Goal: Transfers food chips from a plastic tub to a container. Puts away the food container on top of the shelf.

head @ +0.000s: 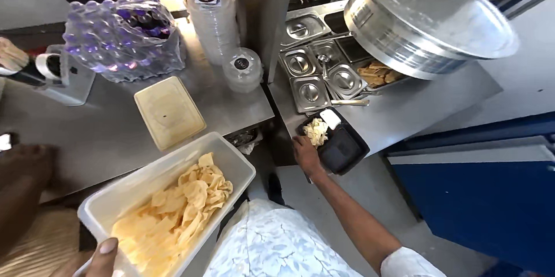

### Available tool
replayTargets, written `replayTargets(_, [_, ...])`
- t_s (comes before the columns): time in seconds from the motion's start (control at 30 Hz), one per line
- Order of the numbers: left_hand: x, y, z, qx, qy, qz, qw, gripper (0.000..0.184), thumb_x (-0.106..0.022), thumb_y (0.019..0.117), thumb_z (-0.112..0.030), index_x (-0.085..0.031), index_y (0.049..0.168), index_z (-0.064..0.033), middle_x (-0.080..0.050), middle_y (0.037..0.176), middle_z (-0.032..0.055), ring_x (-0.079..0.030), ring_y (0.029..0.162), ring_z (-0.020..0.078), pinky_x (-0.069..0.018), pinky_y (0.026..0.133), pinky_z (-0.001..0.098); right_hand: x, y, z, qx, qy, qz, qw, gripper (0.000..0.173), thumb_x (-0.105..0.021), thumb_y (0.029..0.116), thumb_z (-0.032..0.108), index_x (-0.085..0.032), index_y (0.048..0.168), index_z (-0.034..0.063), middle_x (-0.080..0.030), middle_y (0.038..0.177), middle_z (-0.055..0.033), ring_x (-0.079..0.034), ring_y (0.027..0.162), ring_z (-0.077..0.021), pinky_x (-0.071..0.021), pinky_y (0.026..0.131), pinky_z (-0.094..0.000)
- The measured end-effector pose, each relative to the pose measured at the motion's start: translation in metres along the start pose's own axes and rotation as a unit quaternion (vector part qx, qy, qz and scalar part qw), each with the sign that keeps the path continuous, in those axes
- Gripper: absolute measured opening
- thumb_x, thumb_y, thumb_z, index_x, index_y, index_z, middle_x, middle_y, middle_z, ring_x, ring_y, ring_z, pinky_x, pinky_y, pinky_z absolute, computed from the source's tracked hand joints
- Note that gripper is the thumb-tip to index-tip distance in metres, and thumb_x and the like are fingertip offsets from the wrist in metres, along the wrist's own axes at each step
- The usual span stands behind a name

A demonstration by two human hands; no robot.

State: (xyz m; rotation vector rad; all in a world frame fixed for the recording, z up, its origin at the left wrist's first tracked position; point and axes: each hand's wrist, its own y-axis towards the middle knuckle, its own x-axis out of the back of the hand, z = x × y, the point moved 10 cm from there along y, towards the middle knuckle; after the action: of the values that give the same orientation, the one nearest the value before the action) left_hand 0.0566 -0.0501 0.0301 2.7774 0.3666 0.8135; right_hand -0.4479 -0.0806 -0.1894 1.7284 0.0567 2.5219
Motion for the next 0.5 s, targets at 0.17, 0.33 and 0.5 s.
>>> replayTargets(0.17, [0.003,-0.003,0.011,0.022,-0.01,-0.008,1.0,0.037,-0.068,0.097,-0.023,-0.056,0.064,-0.0107,-0.052,0.057,-0.0111,-0.05,0.051,-0.0019,-0.0443,0.049,0.0196,0.033,-0.011,-0.012,-0.014,0.062,-0.018,0.998,0.019,-0.068,0.0922,0.001,-0.073,0.11,0.0033,-0.068,0.118,-0.0181,-0.066,0.11,-0.0366,-0.0563,0.093,-0.0542])
replayTargets(0.33, [0.003,-0.003,0.01,0.013,0.013,0.001,1.0,0.038,-0.069,0.0974,-0.024,-0.056,0.064,-0.0096,-0.051,0.058,-0.0105,-0.05,0.052,-0.0021,-0.0447,0.051,0.0193,0.084,-0.009,-0.06,-0.109,0.004,-0.131,0.985,0.02,-0.07,0.0939,0.017,-0.075,0.11,0.0077,-0.072,0.105,-0.0135,-0.069,0.098,-0.0318,-0.058,0.086,-0.0516])
replayTargets(0.5, [-0.007,0.002,0.006,0.008,0.012,0.013,1.0,0.042,-0.07,0.0972,-0.025,-0.052,0.063,-0.0113,-0.047,0.056,-0.0117,-0.046,0.051,-0.0035,-0.0407,0.049,0.0174,0.053,-0.016,-0.06,-0.055,-0.052,-0.033,0.997,0.024,-0.078,0.0895,0.028,-0.077,0.112,0.0196,-0.068,0.109,-0.0104,-0.063,0.103,-0.0354,-0.0521,0.076,-0.056])
